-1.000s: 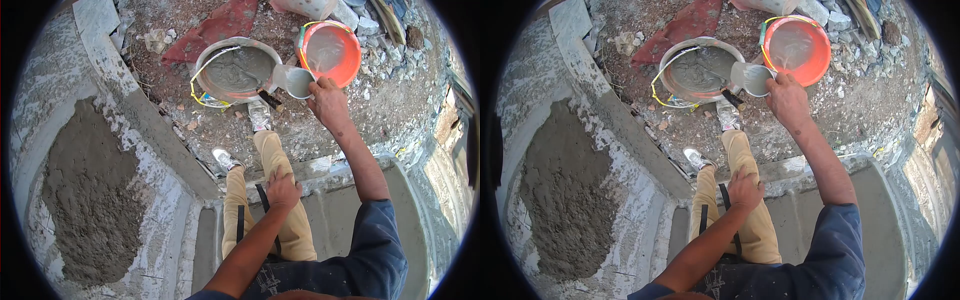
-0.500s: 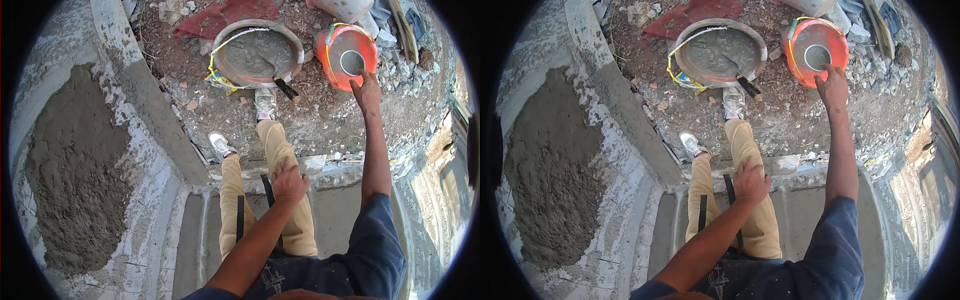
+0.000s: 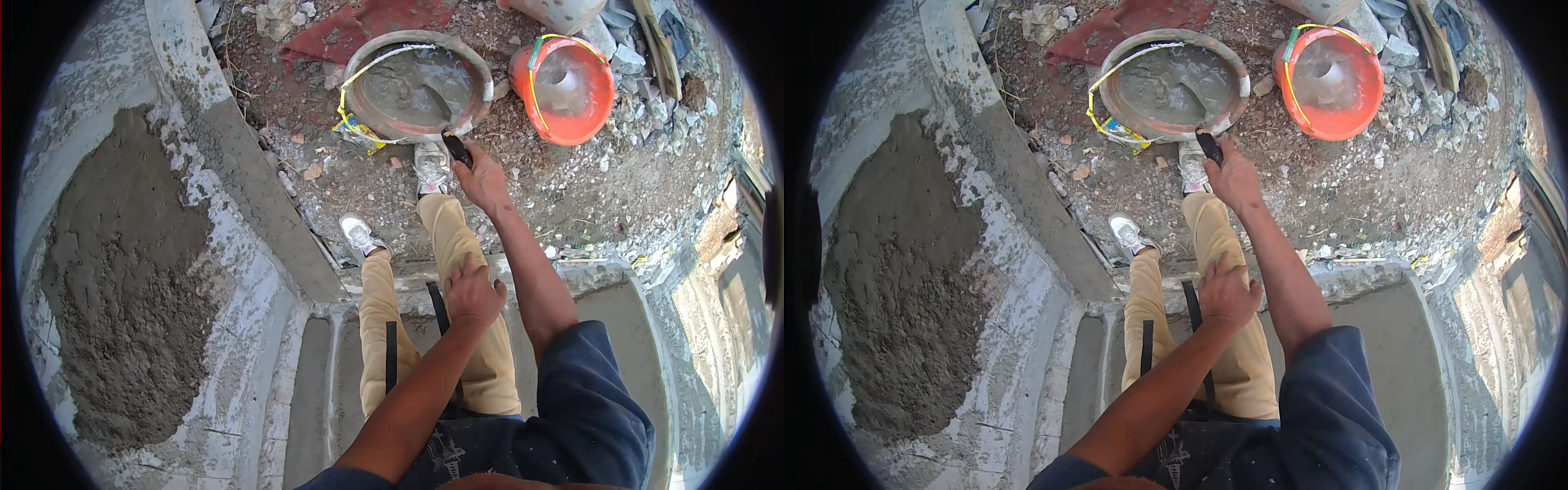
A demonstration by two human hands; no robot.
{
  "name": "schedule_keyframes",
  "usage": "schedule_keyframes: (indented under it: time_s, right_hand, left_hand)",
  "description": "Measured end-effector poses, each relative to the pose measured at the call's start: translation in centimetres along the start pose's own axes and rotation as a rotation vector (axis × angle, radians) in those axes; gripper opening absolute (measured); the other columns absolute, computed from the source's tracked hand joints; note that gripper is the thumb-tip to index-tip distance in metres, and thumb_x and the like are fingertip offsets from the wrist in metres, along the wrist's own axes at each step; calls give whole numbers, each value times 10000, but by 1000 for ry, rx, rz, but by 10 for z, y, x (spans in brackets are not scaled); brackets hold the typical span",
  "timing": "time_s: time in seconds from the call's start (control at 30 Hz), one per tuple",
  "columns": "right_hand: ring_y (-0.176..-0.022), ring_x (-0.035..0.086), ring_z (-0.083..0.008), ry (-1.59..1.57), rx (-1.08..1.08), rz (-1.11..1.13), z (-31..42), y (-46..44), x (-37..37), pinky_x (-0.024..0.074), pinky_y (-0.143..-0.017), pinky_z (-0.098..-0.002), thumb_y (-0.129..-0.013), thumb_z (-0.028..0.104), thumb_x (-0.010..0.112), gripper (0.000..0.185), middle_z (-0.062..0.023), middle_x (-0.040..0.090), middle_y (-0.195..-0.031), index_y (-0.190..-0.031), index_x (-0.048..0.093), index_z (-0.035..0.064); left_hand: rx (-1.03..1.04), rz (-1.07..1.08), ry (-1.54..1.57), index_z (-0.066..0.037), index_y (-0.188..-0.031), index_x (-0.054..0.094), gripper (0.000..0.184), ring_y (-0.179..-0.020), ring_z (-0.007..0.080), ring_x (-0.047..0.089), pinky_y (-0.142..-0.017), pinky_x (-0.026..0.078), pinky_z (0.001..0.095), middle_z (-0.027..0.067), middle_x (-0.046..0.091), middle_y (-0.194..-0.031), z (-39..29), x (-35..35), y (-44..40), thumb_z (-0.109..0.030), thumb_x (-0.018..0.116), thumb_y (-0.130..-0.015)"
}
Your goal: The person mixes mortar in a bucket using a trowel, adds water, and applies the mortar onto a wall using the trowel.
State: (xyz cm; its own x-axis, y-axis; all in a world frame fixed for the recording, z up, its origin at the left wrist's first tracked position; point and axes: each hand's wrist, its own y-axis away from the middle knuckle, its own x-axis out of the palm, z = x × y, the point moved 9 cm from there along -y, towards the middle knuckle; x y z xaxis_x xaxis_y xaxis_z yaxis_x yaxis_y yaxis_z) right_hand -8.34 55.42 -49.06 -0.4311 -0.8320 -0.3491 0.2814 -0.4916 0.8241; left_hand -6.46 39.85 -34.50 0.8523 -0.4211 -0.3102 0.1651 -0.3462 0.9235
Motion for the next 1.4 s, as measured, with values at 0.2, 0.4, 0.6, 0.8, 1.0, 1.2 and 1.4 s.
schedule_keyframes:
  time_s: [0.2, 0.4, 0.6, 0.8, 1.0, 1.2, 1.4]
  right_hand:
    - [-601, 603, -117, -1333, 371, 223, 19, 2, 31, 432, -417, -295, -973, 174, 572, 302, -58, 690, -892, -1271, 572, 122]
    - [-582, 635, -182, -774, 122, 26, 81, -109, 67, 491, -459, -362, -959, 168, 580, 235, -84, 686, -829, -1181, 652, 134]
    - [-931, 733, -345, 779, -350, -96, 129, -29, -54, 597, -721, -453, -898, 109, 605, 281, -223, 715, -919, -1171, 658, 67]
    - [-973, 725, -375, 830, -333, -50, 92, -83, 3, 596, -754, -456, -901, 90, 594, 311, -262, 717, -938, -1203, 642, 38]
    - [-666, 659, -210, -852, 193, 20, 30, -58, 53, 497, -553, -369, -955, 239, 618, 224, -98, 667, -781, -1166, 564, 191]
    - [-521, 484, -108, -1711, 526, 44, 77, -83, 108, 327, -453, -287, -991, 305, 614, 229, -22, 566, -748, -1115, 528, 132]
    - [-878, 734, -345, 585, -159, -33, 81, -42, 12, 587, -756, -436, -887, 94, 605, 360, -265, 712, -877, -1238, 552, 32]
  left_hand:
    - [32, -3, -64, -116, -1178, 705, 442, -1347, 378, 462, -1055, 397, 514, 120, 479, -1495, -2, 2, -2, -393, 688, -833]
    - [66, -16, 17, -108, -1156, 696, 453, -1329, 361, 470, -1027, 402, 509, 102, 472, -1487, 28, 48, -5, -410, 696, -818]
    - [58, -32, 35, -89, -1141, 727, 430, -1316, 382, 497, -1091, 410, 485, 146, 520, -1446, 2, -12, -1, -377, 672, -827]
    - [63, -42, 37, -103, -1174, 712, 459, -1326, 397, 484, -1099, 401, 500, 151, 512, -1455, 1, -7, -1, -386, 685, -813]
    - [12, -14, 1111, -96, -1283, 632, 456, -1329, 340, 480, -1049, 409, 472, 111, 553, -1409, 36, 67, -6, -334, 646, -895]
    - [-4, 212, 568, -107, -1403, 518, 436, -1253, 256, 521, -1030, 426, 454, 87, 580, -1316, 41, 87, 14, -311, 532, -1018]
    - [75, 0, 58, -109, -1229, 675, 455, -1285, 335, 503, -1026, 437, 465, 124, 547, -1411, 6, -7, 3, -366, 652, -854]
